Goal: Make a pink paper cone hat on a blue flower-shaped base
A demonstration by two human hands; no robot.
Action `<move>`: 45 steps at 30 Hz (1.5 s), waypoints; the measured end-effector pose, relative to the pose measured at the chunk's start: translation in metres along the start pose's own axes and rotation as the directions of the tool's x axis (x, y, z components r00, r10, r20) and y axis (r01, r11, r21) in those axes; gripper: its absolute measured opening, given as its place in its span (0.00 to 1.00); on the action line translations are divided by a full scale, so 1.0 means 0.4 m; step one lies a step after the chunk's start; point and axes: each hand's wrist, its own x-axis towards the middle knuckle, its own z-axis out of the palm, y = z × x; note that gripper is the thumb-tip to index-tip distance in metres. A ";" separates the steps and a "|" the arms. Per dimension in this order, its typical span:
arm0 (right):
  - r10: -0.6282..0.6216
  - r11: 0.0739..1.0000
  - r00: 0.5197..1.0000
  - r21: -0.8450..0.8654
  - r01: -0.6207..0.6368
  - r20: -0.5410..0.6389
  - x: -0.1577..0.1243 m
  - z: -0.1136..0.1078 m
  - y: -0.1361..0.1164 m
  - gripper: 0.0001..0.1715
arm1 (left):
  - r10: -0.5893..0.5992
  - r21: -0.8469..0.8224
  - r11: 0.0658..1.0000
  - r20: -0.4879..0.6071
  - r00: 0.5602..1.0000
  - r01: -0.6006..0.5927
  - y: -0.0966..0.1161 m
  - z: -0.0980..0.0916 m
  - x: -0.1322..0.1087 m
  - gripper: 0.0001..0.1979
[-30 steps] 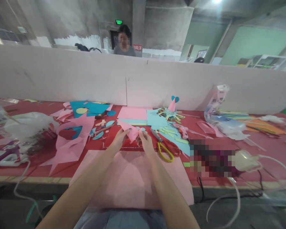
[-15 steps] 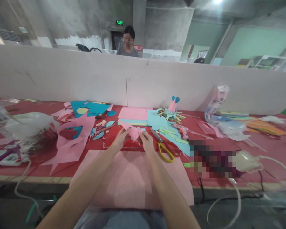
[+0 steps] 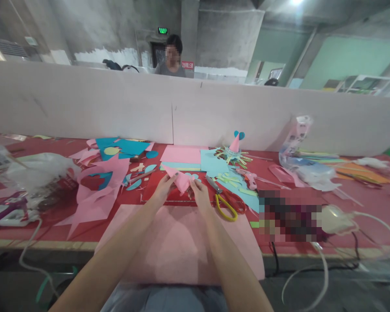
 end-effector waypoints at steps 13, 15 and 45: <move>-0.010 0.999 1.000 0.041 0.011 -0.015 -0.002 -0.001 0.000 0.26 | -0.002 0.014 1.000 -0.001 1.000 0.002 0.004 0.001 -0.004 0.23; 0.012 0.996 1.000 0.085 -0.010 -0.021 -0.002 -0.002 0.000 0.27 | -0.003 0.019 1.000 0.003 1.000 0.003 0.001 -0.001 -0.002 0.23; -0.091 0.991 0.995 -0.100 0.087 -0.034 0.002 -0.003 -0.001 0.24 | 0.018 -0.027 0.999 -0.110 0.994 -0.022 0.008 -0.002 0.001 0.20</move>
